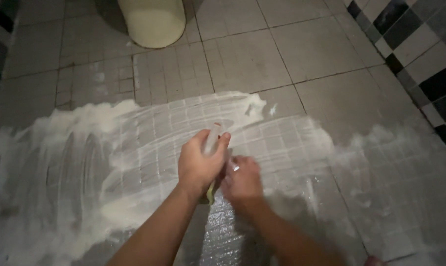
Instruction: Scrubbing the floor tiles in a bathroom using a sponge and cleaning solution.
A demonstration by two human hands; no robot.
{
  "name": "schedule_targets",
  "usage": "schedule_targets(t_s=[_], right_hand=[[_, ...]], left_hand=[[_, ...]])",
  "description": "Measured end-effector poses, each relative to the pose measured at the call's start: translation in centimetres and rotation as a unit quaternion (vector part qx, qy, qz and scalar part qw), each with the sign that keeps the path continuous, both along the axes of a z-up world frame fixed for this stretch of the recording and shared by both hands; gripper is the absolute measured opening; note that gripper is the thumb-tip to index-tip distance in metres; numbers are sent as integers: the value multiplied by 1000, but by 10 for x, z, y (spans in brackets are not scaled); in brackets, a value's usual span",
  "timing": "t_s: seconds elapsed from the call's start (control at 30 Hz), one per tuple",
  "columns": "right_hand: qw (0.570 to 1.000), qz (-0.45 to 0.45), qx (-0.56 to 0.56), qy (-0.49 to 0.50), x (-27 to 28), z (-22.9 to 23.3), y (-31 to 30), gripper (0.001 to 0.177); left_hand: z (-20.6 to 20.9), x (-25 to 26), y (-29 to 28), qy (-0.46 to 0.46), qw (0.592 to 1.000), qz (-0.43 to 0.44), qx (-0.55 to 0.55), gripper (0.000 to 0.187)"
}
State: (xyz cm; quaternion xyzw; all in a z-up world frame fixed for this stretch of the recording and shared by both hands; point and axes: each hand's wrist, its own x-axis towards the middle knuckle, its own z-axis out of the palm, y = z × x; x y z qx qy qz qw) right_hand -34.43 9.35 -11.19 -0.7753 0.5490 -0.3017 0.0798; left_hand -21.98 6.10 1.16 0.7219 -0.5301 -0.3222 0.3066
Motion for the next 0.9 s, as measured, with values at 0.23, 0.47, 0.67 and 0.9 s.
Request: schedule_targets(t_s=[0.23,0.47,0.67,0.9], right_hand=[[996,-52,50,54,-72,16,-45,26],[939,-316,133,33,-150,16,-92,37],[988,-145,32,45,-34,10,-84,24],[998,-64,12,-11,-39,17,-97,24]], left_hand=[[-15,5,6,29,998,-38,-51,38],[-27,17,-16,15,988,-88,-122,43],[-20,17,-29,-30,985,-89,-145,49],[-25,5,-32,-6,988,-43,-150,55]])
